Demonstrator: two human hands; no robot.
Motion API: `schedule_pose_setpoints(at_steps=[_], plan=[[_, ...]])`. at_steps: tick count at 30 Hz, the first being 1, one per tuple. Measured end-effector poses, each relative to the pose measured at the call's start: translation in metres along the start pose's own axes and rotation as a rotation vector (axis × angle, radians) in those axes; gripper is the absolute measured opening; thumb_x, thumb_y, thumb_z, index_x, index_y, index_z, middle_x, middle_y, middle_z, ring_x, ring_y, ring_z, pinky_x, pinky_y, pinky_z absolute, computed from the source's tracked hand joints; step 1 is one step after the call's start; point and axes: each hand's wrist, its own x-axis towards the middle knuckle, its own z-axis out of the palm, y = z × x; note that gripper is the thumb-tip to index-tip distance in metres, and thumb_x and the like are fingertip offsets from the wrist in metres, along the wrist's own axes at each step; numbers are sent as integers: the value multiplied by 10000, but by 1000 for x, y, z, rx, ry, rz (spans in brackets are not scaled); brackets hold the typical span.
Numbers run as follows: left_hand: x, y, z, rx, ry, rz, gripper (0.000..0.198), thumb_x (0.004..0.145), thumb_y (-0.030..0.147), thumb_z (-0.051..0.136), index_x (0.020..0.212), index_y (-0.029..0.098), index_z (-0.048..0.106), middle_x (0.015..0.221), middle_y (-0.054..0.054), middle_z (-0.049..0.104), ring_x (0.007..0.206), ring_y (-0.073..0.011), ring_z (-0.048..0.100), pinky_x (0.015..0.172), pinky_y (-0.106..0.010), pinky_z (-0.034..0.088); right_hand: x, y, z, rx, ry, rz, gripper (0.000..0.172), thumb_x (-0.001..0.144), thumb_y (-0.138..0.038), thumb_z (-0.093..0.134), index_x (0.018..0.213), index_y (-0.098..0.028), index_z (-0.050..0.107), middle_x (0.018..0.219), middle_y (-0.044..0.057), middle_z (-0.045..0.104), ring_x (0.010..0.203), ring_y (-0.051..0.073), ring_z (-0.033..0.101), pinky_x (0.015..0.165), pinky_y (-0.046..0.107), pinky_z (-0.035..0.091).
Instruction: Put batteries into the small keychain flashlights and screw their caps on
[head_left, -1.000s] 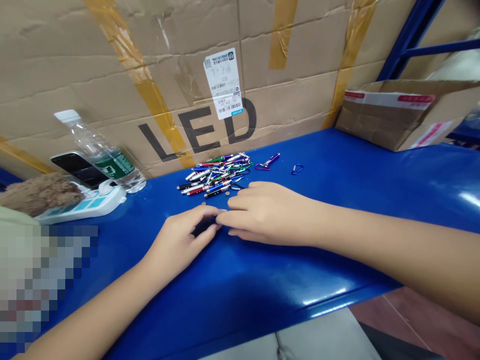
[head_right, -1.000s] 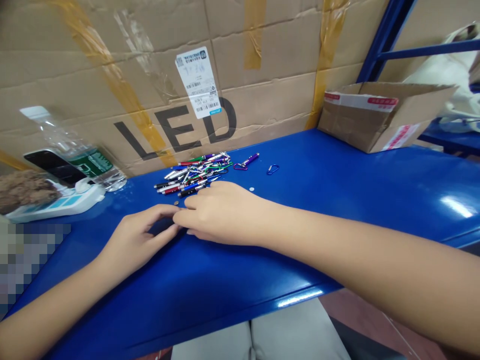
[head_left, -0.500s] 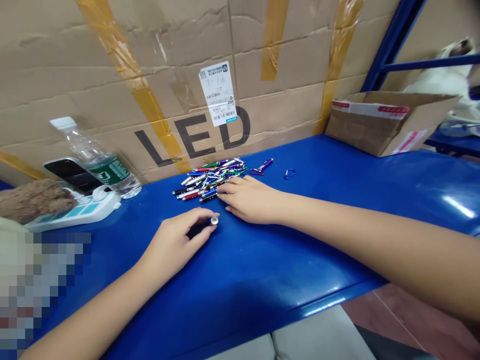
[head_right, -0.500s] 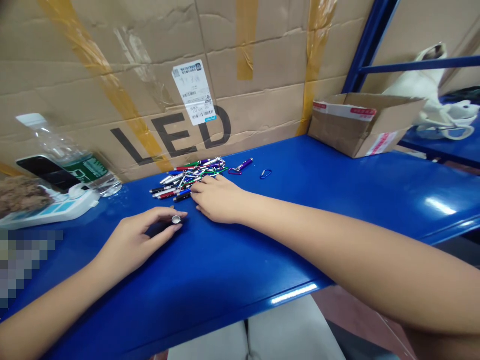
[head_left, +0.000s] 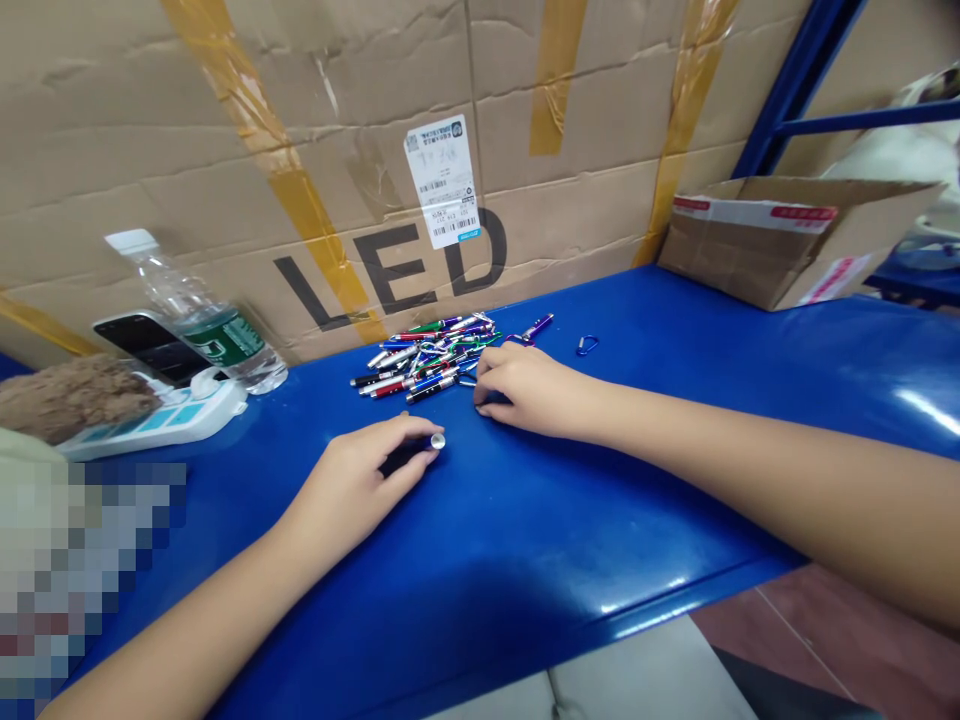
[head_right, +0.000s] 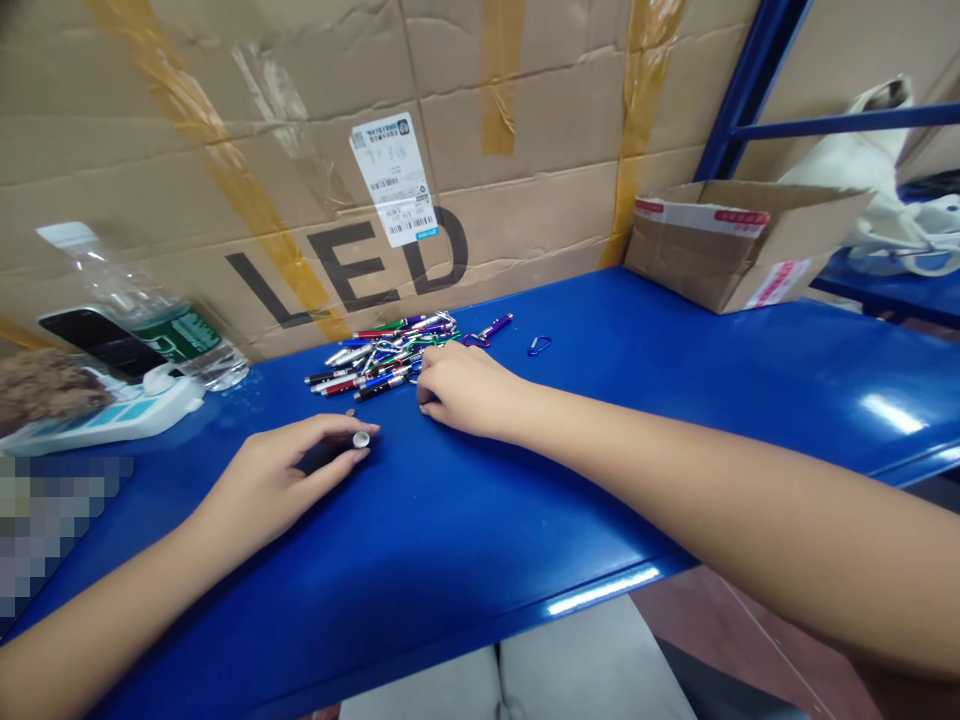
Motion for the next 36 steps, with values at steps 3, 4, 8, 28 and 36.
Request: schedule_pose_setpoints(at_steps=[3,4,8,28,36], plan=[[0,0,0,-14,-6,5,198,893,340,545,1016,250,671,1043,11,733,932,-178,697,769,-243,550,-3,-3,-6,127,118,-93,108,822,-194,635,879,-169,722,951,81,600,905,188,549,859,338,413],[0,0,0,-21,-5,6,195,892,331,545,1015,248,672,1037,11,733,922,-174,697,771,-241,548,-4,-6,-9,171,170,-141,110,829,-198,629,893,-169,714,941,78,595,910,187,548,854,336,420],[-1,0,0,-51,4,10,190,884,302,548,1015,242,671,997,14,737,867,-163,700,754,-235,540,-10,-21,-20,277,293,-296,98,853,-220,619,906,-189,696,901,58,587,903,178,547,820,325,437],[-1,-2,-2,-58,20,-79,201,868,371,578,1006,259,670,1012,13,740,911,-179,703,769,-257,572,-23,50,-62,-29,-255,204,183,800,-316,612,891,-214,734,843,34,702,712,166,604,660,277,415],[-1,-2,-2,-56,4,-114,217,865,398,574,1010,268,671,1018,9,741,924,-197,705,661,-238,580,-24,59,-60,35,-407,216,252,796,-341,600,964,-204,731,953,42,719,806,189,637,691,278,422]])
